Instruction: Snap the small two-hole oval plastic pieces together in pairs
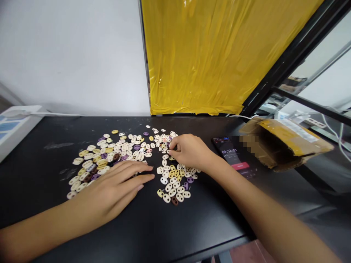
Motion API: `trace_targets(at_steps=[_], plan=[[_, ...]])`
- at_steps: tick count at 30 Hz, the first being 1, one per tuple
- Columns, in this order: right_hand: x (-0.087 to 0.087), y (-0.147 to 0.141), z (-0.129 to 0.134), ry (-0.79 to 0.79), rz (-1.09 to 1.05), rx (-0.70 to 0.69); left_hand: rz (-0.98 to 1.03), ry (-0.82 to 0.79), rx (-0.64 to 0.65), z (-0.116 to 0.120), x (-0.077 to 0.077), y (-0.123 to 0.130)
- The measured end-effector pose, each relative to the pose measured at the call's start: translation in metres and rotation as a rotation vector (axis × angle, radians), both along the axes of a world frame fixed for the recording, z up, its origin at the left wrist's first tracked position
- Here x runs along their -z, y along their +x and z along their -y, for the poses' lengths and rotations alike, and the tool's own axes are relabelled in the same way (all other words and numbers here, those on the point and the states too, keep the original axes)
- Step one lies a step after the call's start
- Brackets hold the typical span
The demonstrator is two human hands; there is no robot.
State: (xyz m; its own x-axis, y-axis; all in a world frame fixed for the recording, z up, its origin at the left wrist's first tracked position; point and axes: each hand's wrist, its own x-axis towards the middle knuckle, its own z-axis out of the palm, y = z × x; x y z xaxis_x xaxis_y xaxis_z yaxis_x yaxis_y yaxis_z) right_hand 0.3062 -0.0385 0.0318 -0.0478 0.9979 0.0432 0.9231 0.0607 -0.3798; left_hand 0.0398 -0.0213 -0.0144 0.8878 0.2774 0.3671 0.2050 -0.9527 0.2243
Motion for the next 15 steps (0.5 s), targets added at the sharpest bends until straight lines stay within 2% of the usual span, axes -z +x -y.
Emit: trace_targets(at_steps=[7, 11, 15], plan=[[0.001, 0.002, 0.0, 0.07, -0.072, 0.007, 0.003, -0.006, -0.1, -0.001, -0.009, 0.001], [0.008, -0.006, 0.0, 0.078, -0.074, -0.009, 0.009, 0.018, -0.069, -0.001, -0.008, 0.004], [0.015, -0.011, -0.002, 0.086, -0.064, 0.04, 0.02, 0.038, -0.032, 0.001, -0.006, 0.005]])
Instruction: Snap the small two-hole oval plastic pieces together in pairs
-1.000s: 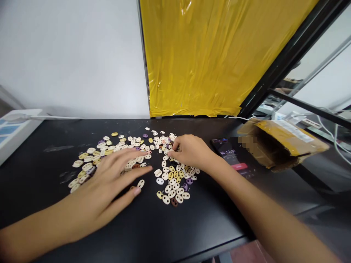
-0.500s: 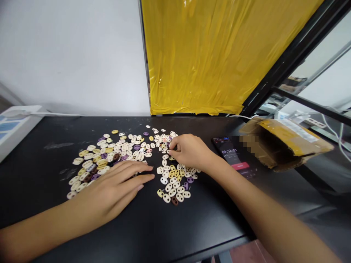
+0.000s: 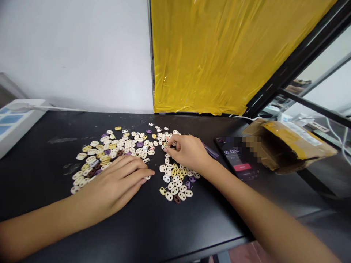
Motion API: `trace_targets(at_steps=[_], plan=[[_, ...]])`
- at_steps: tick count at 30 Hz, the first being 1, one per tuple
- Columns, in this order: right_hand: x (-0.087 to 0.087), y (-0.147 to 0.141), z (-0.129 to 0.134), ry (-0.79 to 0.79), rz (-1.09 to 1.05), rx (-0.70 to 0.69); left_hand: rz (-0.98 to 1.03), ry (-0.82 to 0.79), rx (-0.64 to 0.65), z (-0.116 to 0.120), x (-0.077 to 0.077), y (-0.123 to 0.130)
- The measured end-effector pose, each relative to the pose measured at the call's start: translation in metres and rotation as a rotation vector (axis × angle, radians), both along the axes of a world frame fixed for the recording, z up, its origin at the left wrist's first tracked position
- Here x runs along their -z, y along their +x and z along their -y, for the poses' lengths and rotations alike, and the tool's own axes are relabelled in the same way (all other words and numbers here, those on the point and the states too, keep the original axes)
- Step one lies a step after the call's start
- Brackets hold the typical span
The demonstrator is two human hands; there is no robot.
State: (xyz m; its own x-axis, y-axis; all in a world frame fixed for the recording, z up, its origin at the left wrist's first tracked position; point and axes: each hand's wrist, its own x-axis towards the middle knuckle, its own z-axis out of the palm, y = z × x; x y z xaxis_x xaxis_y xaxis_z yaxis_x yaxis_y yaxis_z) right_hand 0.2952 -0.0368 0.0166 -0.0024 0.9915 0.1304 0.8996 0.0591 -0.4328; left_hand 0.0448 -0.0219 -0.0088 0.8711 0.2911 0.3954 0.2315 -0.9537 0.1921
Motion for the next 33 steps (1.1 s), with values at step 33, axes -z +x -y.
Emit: trace_targets(at_steps=[33], plan=[[-0.015, -0.008, 0.013, 0.081, -0.423, -0.249, 0.173, -0.328, -0.139, -0.004, -0.007, -0.004]])
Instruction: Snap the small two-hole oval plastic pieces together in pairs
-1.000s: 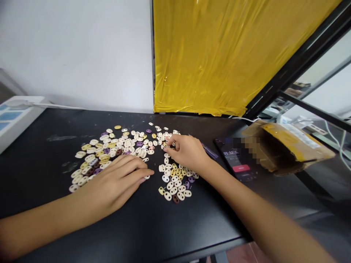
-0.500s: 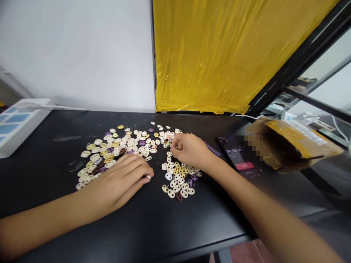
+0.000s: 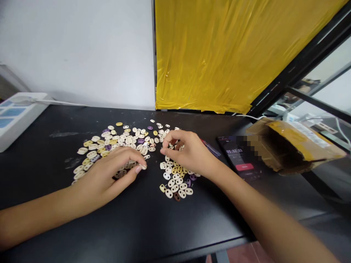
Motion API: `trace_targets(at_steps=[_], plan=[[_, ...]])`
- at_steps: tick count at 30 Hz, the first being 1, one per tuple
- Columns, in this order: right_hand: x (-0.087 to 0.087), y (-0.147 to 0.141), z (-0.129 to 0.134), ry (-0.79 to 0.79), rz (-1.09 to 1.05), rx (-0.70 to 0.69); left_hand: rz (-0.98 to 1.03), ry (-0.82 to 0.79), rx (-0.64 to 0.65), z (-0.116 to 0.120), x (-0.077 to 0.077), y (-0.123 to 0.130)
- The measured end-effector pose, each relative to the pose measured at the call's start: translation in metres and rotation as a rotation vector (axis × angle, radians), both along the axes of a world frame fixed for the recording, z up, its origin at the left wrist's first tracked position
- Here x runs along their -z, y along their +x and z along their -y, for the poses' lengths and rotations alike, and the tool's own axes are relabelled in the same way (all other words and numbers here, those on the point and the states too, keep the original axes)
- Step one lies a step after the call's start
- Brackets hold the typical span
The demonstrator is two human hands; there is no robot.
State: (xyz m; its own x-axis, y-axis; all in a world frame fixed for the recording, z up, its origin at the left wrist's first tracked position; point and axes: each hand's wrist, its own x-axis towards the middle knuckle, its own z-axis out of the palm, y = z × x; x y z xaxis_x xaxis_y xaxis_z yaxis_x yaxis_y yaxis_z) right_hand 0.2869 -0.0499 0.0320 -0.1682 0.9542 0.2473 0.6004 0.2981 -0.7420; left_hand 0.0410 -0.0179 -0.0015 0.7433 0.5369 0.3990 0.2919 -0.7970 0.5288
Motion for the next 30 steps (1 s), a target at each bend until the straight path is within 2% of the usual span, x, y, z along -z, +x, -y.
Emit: trace_targets(at_steps=[3, 7, 10, 15, 18, 22, 30], plan=[[-0.001, -0.008, 0.005, -0.143, -0.202, -0.069, 0.081, -0.068, -0.08, 0.001, -0.009, -0.002], [0.004, -0.015, 0.009, -0.306, -0.418, -0.168, 0.223, -0.397, -0.095, 0.008, -0.017, 0.001], [0.005, -0.016, 0.01, -0.353, -0.573, -0.232, 0.31, -0.637, -0.037, 0.017, -0.015, 0.006], [0.001, -0.014, 0.013, -0.354, -0.645, -0.259, 0.39, -0.872, 0.017, 0.026, -0.005, 0.015], [0.001, -0.014, 0.013, -0.355, -0.65, -0.27, 0.403, -0.905, 0.017, 0.026, -0.003, 0.018], [0.002, -0.015, 0.013, -0.32, -0.646, -0.286, 0.371, -0.857, -0.031, 0.023, -0.006, 0.018], [0.002, -0.018, 0.017, -0.327, -0.561, -0.222, 0.397, -0.797, -0.068, 0.023, -0.008, 0.015]])
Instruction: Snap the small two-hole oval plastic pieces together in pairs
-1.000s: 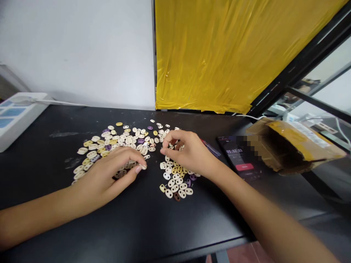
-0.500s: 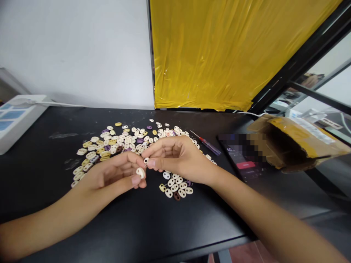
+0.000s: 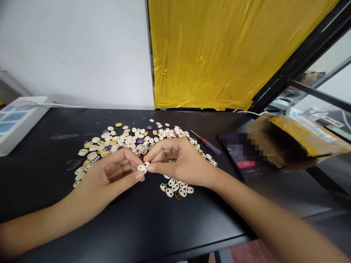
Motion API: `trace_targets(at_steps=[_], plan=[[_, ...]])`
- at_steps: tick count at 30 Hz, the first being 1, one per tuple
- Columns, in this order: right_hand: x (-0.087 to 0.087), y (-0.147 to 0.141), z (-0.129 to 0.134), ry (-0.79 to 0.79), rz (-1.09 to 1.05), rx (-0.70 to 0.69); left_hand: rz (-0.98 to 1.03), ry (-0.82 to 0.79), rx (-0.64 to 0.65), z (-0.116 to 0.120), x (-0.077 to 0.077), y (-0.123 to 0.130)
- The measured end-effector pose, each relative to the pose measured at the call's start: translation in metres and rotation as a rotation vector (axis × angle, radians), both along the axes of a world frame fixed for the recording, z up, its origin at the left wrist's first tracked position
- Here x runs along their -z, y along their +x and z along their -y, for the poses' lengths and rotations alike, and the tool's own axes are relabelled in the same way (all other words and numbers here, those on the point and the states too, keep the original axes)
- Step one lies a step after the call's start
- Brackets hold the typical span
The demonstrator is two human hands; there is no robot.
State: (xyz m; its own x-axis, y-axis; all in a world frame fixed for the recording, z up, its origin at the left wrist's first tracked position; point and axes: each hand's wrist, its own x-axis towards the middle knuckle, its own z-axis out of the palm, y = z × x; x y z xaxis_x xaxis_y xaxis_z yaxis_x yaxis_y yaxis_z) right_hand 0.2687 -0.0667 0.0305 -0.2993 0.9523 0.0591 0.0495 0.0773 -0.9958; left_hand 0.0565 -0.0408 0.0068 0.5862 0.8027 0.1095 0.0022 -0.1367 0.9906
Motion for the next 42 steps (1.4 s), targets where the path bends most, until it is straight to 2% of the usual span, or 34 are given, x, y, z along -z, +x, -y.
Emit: trace_targets(at_steps=[8, 16, 22, 28, 35, 42], plan=[[0.005, 0.0, 0.0, -0.01, -0.052, 0.016, 0.039, 0.019, 0.02, -0.003, 0.001, -0.001], [0.001, -0.006, 0.005, 0.051, -0.181, -0.091, 0.142, -0.026, 0.068, -0.001, -0.002, -0.001], [0.0, -0.005, 0.007, 0.105, -0.172, -0.127, 0.183, -0.008, 0.074, -0.002, -0.004, -0.002], [0.001, -0.006, 0.009, 0.186, -0.098, -0.092, 0.228, 0.006, 0.108, 0.0, -0.003, -0.004], [0.001, -0.005, 0.009, 0.367, 0.11, 0.023, 0.171, 0.193, 0.061, -0.001, 0.002, -0.004], [0.0, -0.004, 0.014, 0.428, 0.302, 0.071, 0.13, 0.304, 0.015, -0.001, 0.001, -0.005]])
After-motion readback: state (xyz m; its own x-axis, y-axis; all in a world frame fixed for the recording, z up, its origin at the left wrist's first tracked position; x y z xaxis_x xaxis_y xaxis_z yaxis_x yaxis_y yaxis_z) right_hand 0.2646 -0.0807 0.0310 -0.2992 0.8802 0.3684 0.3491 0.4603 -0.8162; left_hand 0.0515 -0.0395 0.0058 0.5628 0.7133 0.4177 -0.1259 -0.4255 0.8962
